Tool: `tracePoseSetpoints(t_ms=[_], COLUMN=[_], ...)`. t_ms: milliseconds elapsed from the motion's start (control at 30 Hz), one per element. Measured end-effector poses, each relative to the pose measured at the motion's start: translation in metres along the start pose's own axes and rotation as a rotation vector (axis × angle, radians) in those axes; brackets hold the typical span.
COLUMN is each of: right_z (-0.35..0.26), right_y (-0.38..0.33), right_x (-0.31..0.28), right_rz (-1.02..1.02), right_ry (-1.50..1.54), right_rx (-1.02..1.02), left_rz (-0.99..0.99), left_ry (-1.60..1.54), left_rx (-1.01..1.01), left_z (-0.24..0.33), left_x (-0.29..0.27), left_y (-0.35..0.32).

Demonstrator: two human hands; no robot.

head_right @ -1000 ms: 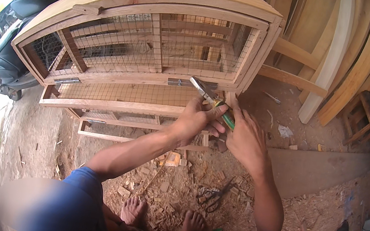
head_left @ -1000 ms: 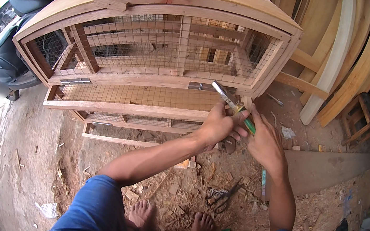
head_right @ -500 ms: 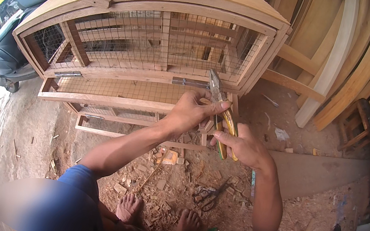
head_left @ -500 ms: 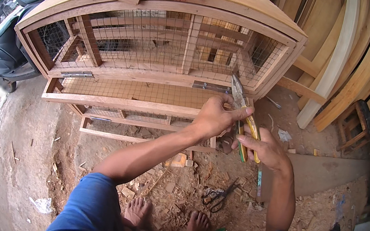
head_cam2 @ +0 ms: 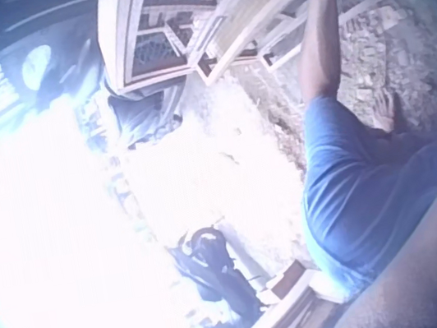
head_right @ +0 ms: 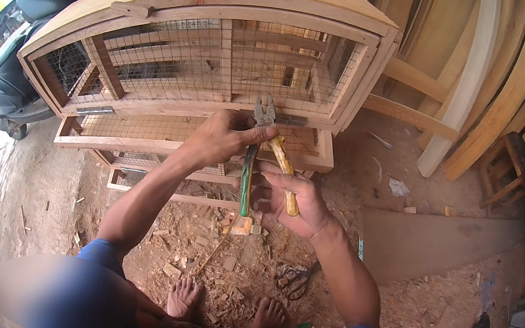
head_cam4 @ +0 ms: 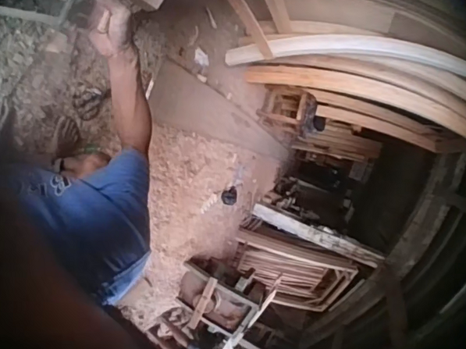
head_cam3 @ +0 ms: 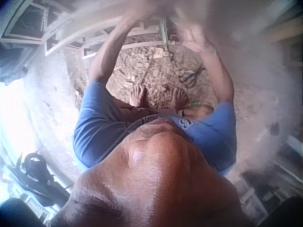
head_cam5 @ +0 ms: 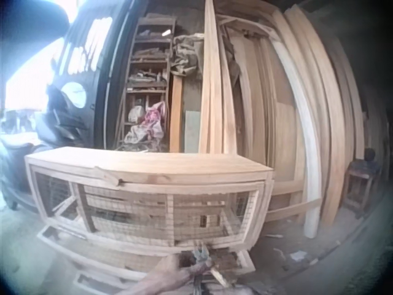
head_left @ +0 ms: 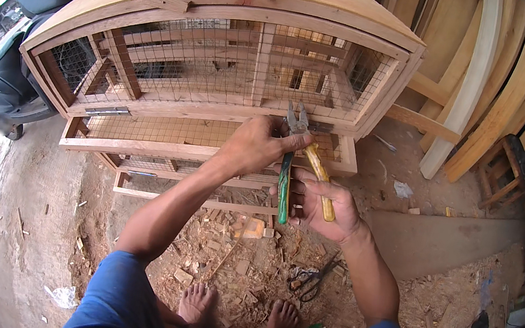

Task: The person uses pliers to secure wire mesh to a wooden frame, repeatedly bending and fastening wire staples along the edges. They adjust the mesh and frame as needed while working on the structure.

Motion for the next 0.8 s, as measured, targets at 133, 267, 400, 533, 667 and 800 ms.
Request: tracePoseSetpoints(t_ms=[133, 267, 400, 533, 667, 800], right_z=[0.004, 0.007, 0.011, 0.017, 0.026, 0.032], right_y=[0.005, 0.005, 0.003, 0.005, 0.01, 0.01], right_x=[-0.001, -0.003, 0.0, 0.003, -0.001, 0.0], right_rz=[0.058, 0.023, 0.07, 0.031, -0.007, -0.136], right_ry=[0.064, 0.093, 0.107, 0.22, 0.321, 0.446], right_rx=[0.01, 0.006, 0.012, 0.083, 0.089, 0.067], left_rz=[0.048, 0.038, 0.031, 0.049, 0.039, 0.053], left_ry=[0.024, 0.067, 0.096, 0.08, 0.103, 0.092], left_rx=[0.082, 0.085, 0.078, 0.108, 0.083, 0.109], left_z=[0.0, -0.001, -0.001, -0.001, -0.002, 0.001], left_x=[0.002, 0.006, 0.006, 0.005, 0.005, 0.006], left_y=[0.003, 0.006, 0.006, 0.006, 0.007, 0.007])
Point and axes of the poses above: each hand's wrist, its own y-axis towards the middle knuckle, its own x-axis out of the palm, z = x × y, the point moved 3 cm from there along y, towards the middle knuckle, and after that the axes turned 15 degrees about z, right-handed, at the moved point
